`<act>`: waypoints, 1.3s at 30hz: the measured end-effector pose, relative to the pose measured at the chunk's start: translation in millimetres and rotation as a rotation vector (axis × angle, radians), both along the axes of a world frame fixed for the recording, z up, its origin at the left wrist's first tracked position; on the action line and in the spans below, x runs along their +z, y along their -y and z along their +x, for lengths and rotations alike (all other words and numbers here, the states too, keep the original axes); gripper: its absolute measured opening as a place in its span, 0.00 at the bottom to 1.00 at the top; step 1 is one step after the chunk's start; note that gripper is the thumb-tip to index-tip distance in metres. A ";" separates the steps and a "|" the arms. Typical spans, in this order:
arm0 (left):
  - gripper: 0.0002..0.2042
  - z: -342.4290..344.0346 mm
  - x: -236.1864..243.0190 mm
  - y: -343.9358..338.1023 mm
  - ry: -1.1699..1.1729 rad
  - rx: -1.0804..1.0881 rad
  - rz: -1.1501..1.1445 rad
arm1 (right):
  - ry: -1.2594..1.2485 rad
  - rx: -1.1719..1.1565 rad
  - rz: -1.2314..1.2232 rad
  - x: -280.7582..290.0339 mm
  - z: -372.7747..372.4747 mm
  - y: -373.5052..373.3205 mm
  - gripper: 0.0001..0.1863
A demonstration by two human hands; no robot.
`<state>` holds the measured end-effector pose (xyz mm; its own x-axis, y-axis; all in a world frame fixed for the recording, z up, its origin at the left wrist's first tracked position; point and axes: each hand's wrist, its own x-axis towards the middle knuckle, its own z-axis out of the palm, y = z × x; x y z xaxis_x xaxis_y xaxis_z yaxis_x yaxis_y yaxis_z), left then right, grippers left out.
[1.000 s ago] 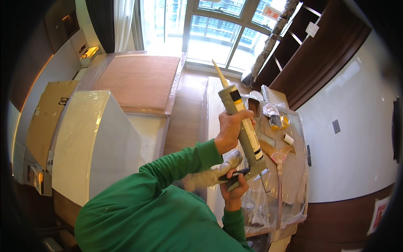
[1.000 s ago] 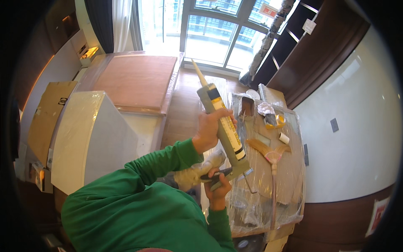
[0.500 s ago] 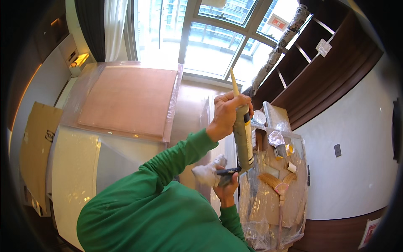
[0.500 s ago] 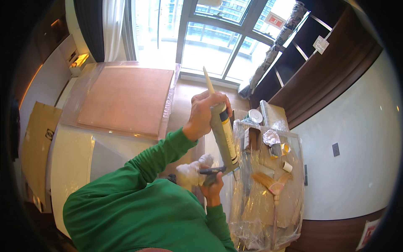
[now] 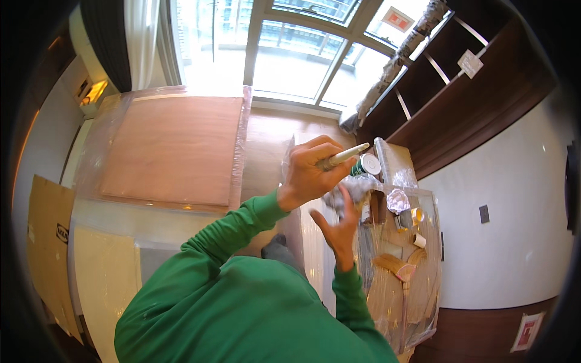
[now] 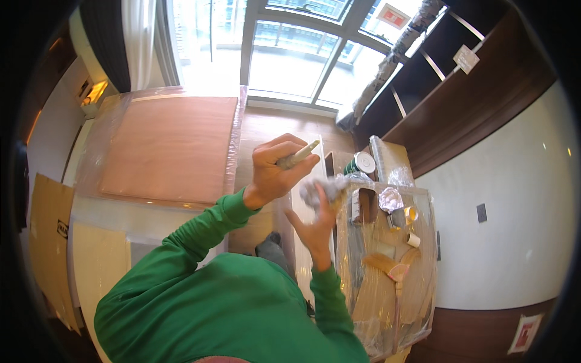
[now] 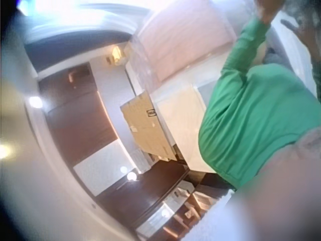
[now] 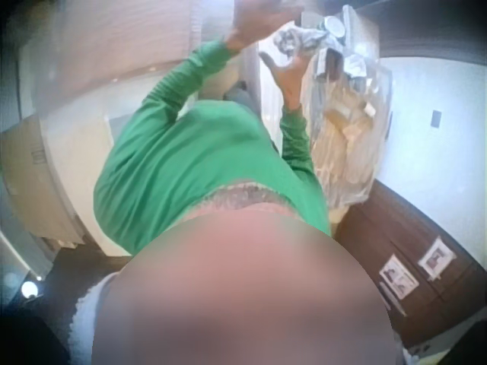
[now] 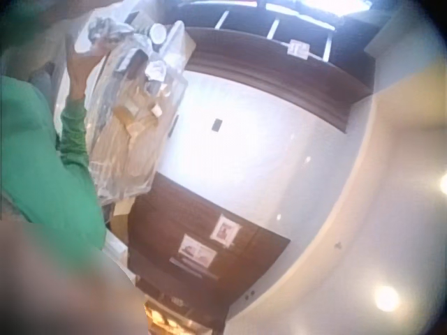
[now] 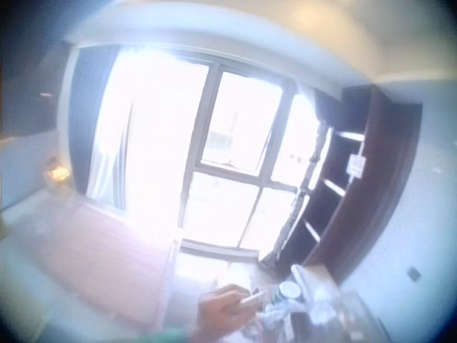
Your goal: The person kneels on the floor, cleans the nozzle of a caulking gun with a rag, then applies sealant along the ceiling edge of a wooden wall panel. They repeatedly wipe the nozzle and test the bead on a small tile before applying it to the wall.
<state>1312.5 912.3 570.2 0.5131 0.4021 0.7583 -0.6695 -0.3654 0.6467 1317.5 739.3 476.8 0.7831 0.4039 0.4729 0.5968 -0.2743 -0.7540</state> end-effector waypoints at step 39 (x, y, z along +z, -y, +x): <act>0.07 371.0 25.0 -127.1 -0.179 -0.660 0.086 | -0.244 -0.092 0.401 -53.9 374.0 -169.5 0.42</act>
